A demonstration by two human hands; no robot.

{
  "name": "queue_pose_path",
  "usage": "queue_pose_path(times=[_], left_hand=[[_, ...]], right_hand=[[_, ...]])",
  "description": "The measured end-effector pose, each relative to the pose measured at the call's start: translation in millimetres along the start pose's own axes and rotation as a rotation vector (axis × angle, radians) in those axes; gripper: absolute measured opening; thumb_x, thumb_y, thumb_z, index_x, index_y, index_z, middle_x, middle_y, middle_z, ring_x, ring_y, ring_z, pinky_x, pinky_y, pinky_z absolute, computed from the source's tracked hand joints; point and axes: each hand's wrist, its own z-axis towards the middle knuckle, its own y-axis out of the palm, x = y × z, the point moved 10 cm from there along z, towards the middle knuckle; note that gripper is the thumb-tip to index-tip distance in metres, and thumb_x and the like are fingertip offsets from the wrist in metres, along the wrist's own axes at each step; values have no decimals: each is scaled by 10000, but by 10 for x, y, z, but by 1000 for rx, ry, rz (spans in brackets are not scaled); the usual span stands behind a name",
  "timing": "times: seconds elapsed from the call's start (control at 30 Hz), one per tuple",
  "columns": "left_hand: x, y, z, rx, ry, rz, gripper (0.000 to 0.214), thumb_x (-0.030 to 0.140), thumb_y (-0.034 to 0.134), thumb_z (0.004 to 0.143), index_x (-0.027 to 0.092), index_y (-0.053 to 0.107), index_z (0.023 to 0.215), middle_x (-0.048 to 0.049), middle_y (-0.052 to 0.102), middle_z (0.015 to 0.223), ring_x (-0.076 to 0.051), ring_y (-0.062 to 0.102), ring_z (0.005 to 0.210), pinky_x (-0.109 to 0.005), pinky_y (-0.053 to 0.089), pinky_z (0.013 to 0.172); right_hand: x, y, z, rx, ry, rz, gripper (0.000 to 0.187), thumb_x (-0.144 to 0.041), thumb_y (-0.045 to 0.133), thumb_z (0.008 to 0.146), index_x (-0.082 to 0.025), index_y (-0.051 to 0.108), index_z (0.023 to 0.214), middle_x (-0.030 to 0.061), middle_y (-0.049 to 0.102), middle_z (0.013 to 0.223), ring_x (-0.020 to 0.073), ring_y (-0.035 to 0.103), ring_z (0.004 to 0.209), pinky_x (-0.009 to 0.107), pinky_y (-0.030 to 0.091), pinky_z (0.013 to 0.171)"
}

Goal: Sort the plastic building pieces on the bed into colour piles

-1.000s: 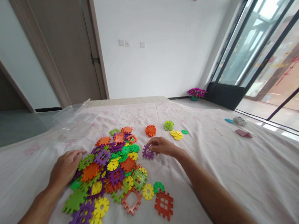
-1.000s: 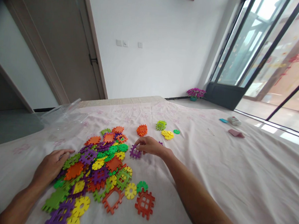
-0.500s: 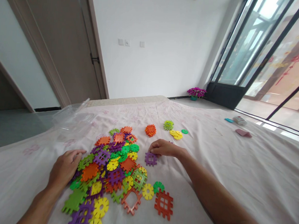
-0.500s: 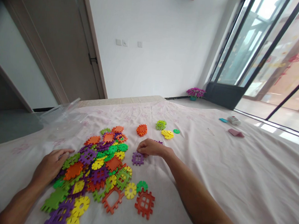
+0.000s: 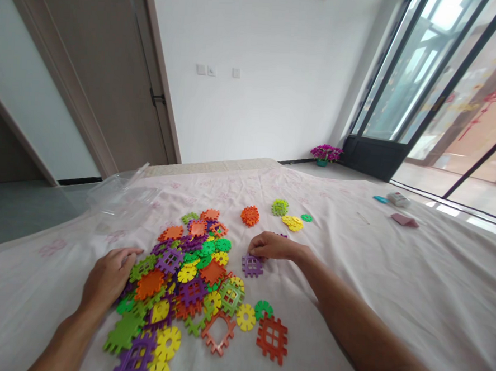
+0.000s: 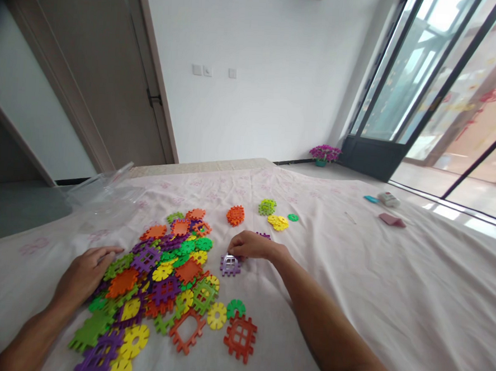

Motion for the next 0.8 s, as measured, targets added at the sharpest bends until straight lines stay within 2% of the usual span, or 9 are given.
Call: queue_pose_path(times=[0.8], left_hand=[[-30, 22, -3, -18, -17, -4, 390, 389, 388, 880, 227, 710, 1030, -60, 678, 1152, -243, 586, 1104, -335, 395, 1005]], right_hand=[[21, 2, 19, 29, 8, 32, 166, -269, 565, 775, -135, 659, 806, -34, 565, 623, 78, 486, 544, 183, 384, 522]])
